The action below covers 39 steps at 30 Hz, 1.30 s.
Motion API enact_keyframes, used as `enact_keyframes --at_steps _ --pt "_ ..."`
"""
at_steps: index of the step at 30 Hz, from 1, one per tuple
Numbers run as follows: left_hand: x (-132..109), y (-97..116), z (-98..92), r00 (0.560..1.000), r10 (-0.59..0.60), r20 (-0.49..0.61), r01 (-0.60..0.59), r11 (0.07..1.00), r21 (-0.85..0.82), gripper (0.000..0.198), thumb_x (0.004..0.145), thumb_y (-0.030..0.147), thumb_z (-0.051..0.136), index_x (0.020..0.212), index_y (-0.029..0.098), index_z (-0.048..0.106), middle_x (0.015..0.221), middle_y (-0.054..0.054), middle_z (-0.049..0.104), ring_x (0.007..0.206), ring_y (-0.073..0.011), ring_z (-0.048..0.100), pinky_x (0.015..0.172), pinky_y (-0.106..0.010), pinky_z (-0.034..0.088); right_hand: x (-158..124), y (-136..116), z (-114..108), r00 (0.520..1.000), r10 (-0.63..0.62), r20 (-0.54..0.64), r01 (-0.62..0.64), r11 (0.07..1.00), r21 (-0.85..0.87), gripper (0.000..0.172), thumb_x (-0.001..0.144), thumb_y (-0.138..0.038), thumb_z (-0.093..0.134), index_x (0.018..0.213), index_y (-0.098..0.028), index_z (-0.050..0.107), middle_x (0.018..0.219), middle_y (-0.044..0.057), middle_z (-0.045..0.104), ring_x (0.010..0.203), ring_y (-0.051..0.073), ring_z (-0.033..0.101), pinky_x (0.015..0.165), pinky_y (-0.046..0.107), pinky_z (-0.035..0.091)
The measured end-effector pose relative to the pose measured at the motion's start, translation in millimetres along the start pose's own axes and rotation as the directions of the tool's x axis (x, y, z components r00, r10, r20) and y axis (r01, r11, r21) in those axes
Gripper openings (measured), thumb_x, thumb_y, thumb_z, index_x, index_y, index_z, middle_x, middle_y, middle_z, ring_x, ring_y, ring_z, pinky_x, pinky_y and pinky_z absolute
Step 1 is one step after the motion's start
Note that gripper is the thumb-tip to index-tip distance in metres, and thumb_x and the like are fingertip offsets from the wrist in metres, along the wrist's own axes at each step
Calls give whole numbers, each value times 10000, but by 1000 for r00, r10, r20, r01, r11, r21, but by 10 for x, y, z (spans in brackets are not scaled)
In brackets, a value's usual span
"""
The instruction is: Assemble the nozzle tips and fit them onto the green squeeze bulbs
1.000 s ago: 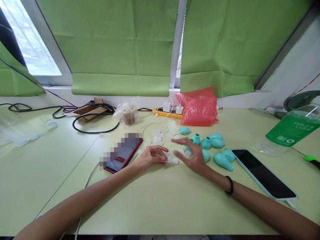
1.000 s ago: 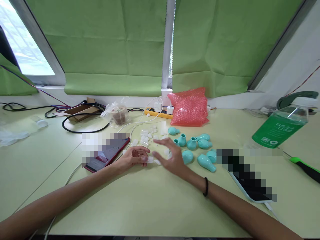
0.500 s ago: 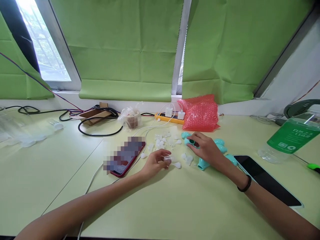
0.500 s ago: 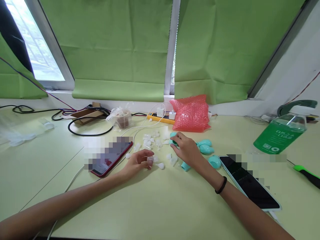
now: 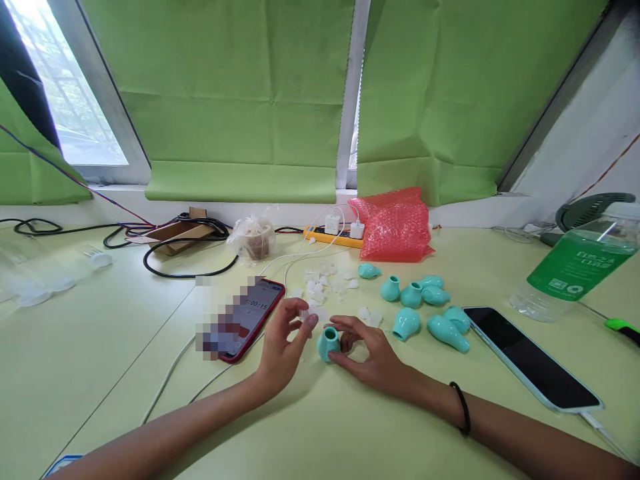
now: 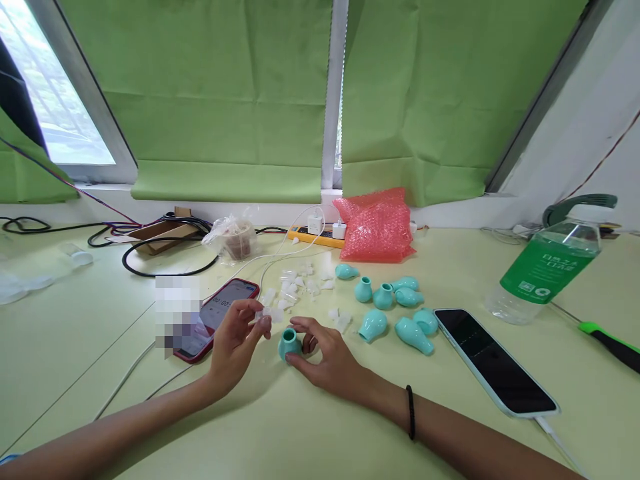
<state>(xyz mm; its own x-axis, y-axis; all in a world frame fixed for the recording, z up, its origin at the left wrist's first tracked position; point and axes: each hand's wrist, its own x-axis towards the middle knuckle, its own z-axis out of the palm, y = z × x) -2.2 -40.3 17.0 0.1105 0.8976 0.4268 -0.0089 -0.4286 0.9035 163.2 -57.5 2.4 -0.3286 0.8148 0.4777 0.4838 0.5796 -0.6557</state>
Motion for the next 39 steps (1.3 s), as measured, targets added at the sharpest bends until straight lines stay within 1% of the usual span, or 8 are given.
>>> enact_keyframes --at_steps 4,10,13,18,21,29,35,39 --pt "-12 66 -10 999 4 53 -8 997 79 153 708 248 590 839 195 532 789 -7 533 710 -118 520 636 -219 468 13 -16 -15 999 10 -39 -10 1000 -6 310 690 -250 590 983 -222 493 797 12 574 663 123 535 637 263 473" --pt "87 115 -15 959 -256 120 256 967 20 229 621 274 666 779 138 572 663 -3 563 535 -88 504 485 -193 440 -27 -36 14 994 59 92 -63 997 49 439 703 -242 568 1100 -227 382 1005 55 508 834 153 534 746 301 466" --pt "104 142 -15 940 -290 182 299 954 -24 228 620 291 661 741 116 580 643 -6 555 497 -78 488 457 -192 425 -38 -52 19 989 62 133 -71 996 63 432 740 -212 520 1127 -221 330 996 56 518 873 156 521 779 311 446" --pt "94 158 -16 949 -237 208 251 967 -42 243 653 304 631 783 110 566 618 0 545 506 -86 496 471 -206 430 -4 -59 -6 992 -78 -96 75 997 -32 361 678 -155 539 1023 -208 449 890 48 496 828 171 490 723 315 436" --pt "103 137 -24 930 -259 262 281 958 -50 263 650 316 634 783 103 557 582 5 538 476 -83 485 450 -209 418 1 -37 -19 977 -118 -175 108 992 -64 339 650 -106 502 979 -187 491 851 52 455 803 174 485 680 308 439" --pt "175 81 -66 785 -359 505 418 909 -4 314 647 352 631 784 74 583 524 15 491 434 -75 449 395 -205 397 -59 83 -3 962 -225 -155 185 954 -237 264 672 -123 505 926 -189 481 705 15 549 618 133 520 549 241 415" --pt "122 119 -42 779 -364 510 418 908 9 324 685 347 596 829 57 583 501 20 480 417 -72 448 381 -201 414 -60 129 -11 924 -372 -88 314 869 -382 296 716 -86 448 1001 -164 469 722 46 568 669 153 539 528 245 412" --pt "67 134 -21 792 -352 500 420 907 -25 329 695 317 594 876 43 573 561 -14 535 473 -101 512 462 -253 485 -47 50 -12 961 -218 -172 187 966 -180 246 662 -130 529 902 -181 528 695 21 588 627 135 553 550 238 434"
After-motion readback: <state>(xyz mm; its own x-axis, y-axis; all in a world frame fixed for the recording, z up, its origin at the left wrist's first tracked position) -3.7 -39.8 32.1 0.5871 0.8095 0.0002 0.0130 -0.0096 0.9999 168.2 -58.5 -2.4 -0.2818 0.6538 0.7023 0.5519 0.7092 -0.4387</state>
